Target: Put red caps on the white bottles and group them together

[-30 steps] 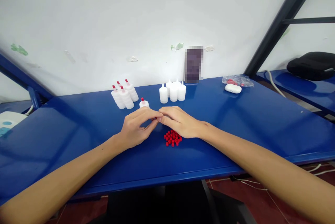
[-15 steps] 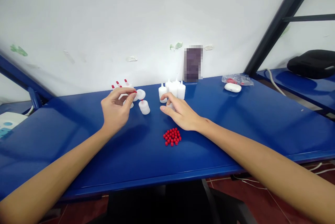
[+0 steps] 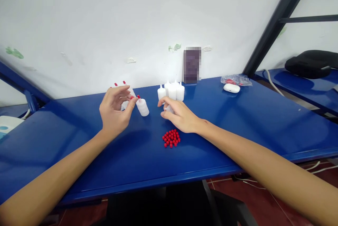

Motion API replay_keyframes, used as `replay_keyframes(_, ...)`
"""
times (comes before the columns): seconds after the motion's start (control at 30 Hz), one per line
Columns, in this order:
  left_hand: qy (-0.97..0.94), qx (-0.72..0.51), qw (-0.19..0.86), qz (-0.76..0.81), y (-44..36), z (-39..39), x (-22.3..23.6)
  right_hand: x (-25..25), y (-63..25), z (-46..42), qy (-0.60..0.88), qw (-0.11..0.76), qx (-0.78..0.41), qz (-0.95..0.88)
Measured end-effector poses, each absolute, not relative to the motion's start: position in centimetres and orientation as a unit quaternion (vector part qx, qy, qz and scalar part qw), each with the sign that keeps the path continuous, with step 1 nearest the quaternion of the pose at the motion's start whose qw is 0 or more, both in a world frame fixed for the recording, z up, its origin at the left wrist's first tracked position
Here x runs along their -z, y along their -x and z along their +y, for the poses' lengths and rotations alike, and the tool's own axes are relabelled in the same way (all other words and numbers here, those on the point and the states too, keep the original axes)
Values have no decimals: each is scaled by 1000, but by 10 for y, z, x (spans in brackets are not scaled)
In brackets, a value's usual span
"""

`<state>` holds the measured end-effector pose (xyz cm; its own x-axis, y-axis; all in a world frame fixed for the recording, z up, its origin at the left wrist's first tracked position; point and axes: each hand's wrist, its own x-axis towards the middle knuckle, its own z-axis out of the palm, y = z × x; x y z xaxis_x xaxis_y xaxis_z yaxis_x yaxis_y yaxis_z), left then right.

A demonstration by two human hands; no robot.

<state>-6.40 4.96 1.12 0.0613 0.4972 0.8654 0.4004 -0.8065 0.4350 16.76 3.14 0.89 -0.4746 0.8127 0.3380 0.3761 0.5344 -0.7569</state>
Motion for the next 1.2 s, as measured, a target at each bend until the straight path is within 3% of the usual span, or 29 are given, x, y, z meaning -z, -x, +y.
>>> replay_keyframes(0.23,-851,-502,-30,154,42,22,-2,-12,-163,24,273,344,-336,-833)
replay_keyframes(0.87,-872,-475,-32,112,42,27,5,-18,-155,14,256,312,-427,-809)
replay_keyframes(1.07,-864,-476,-59,152,42,21,-4,-17,-156,20,294,406,-402,-766)
replay_keyframes(1.2,-894,-402,13,199,43,17,-7,-14,-161,35,316,466,-400,-723)
